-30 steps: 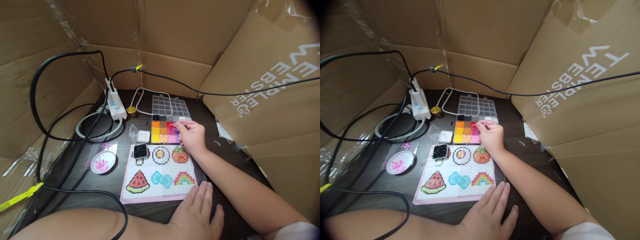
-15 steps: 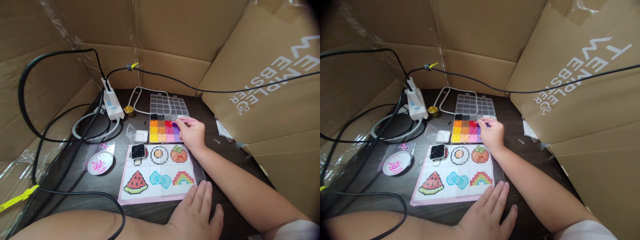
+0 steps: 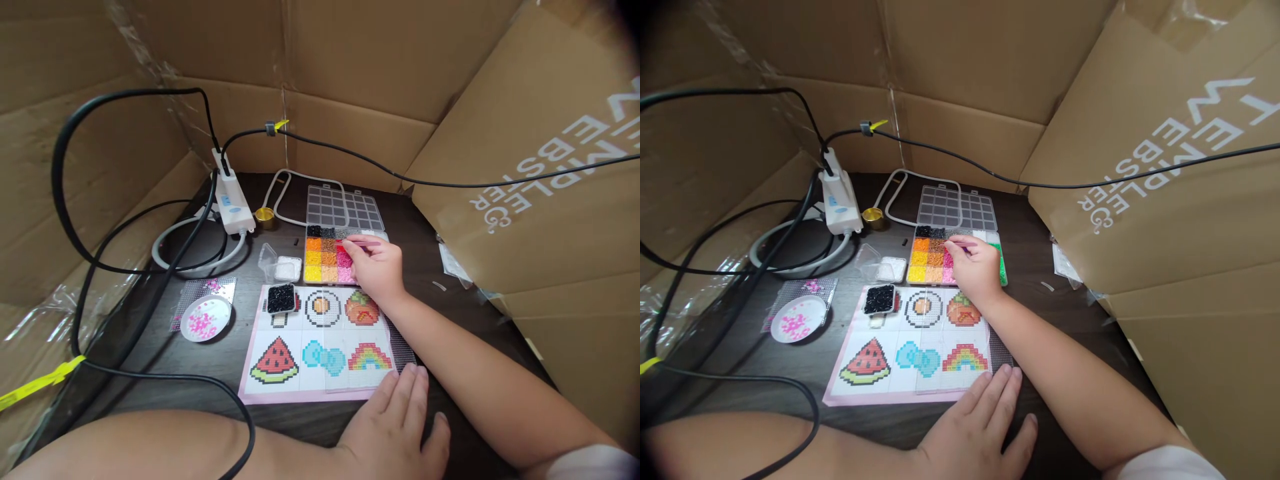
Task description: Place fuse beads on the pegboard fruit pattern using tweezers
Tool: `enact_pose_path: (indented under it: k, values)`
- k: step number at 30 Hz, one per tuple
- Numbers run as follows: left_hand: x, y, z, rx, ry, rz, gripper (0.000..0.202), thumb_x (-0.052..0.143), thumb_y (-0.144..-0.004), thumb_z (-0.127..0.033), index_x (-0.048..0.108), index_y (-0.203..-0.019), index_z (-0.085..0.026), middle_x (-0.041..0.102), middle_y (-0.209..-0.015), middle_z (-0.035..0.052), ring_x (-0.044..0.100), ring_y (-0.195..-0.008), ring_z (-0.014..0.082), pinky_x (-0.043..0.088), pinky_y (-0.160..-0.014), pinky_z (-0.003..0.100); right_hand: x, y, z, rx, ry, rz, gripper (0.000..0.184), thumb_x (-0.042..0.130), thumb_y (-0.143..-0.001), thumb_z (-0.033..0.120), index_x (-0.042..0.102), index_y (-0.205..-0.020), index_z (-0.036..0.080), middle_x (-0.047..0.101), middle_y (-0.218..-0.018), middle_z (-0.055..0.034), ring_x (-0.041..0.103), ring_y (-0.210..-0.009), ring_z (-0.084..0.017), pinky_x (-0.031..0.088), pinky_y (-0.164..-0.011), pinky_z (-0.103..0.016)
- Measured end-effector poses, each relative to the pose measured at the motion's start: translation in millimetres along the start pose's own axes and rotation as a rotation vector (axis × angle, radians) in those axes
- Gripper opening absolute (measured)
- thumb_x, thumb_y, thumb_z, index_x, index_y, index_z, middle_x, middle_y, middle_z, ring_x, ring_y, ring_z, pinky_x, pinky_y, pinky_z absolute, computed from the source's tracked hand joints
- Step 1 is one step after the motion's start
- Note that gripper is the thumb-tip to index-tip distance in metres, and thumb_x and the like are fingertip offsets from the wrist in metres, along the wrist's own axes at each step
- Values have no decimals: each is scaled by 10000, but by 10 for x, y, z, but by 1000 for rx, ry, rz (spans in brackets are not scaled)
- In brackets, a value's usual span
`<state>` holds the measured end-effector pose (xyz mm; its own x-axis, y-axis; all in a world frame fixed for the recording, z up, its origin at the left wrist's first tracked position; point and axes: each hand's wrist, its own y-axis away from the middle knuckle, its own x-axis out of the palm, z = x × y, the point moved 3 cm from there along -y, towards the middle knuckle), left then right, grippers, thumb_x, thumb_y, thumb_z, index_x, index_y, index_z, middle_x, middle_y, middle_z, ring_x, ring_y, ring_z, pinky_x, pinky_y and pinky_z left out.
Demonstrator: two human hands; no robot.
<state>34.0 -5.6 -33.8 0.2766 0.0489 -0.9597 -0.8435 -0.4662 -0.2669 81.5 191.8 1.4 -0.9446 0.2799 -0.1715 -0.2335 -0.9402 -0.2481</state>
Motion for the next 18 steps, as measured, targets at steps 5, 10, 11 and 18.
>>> enact_pose_path:
  k: [5,10,11,18]
  values:
    - [0,7,-4,0,5,-5,424,318,-1011,-326,601,-1304,-207,537,-1394,202,481,-1327,318,234,-1059,447,1,-4,13,-4,-6,14,166,709,-754,326,729,-784,164,723,-738,-72,689,-685,-194,497,-476,-245]
    - [15,15,-10,4,7,2,426,342,-1006,-330,583,-1331,-194,519,-1409,209,467,-1329,317,243,-1056,455,-8,4,16,24,6,-1,170,710,-749,325,731,-788,161,712,-699,-67,685,-664,-197,501,-486,-254]
    - [19,16,-10,4,10,3,429,350,-1004,-339,582,-1333,-189,514,-1413,211,462,-1332,319,244,-1055,458,-10,3,16,28,11,-6,173,711,-747,326,731,-788,159,708,-685,-65,683,-654,-196,502,-488,-256]
    - [27,24,-14,-9,10,-7,425,335,-1006,-334,593,-1318,-208,515,-1414,201,445,-1347,321,220,-1062,457,-6,-1,2,8,19,14,164,702,-756,328,726,-775,167,694,-654,-53,668,-622,-185,493,-484,-252]
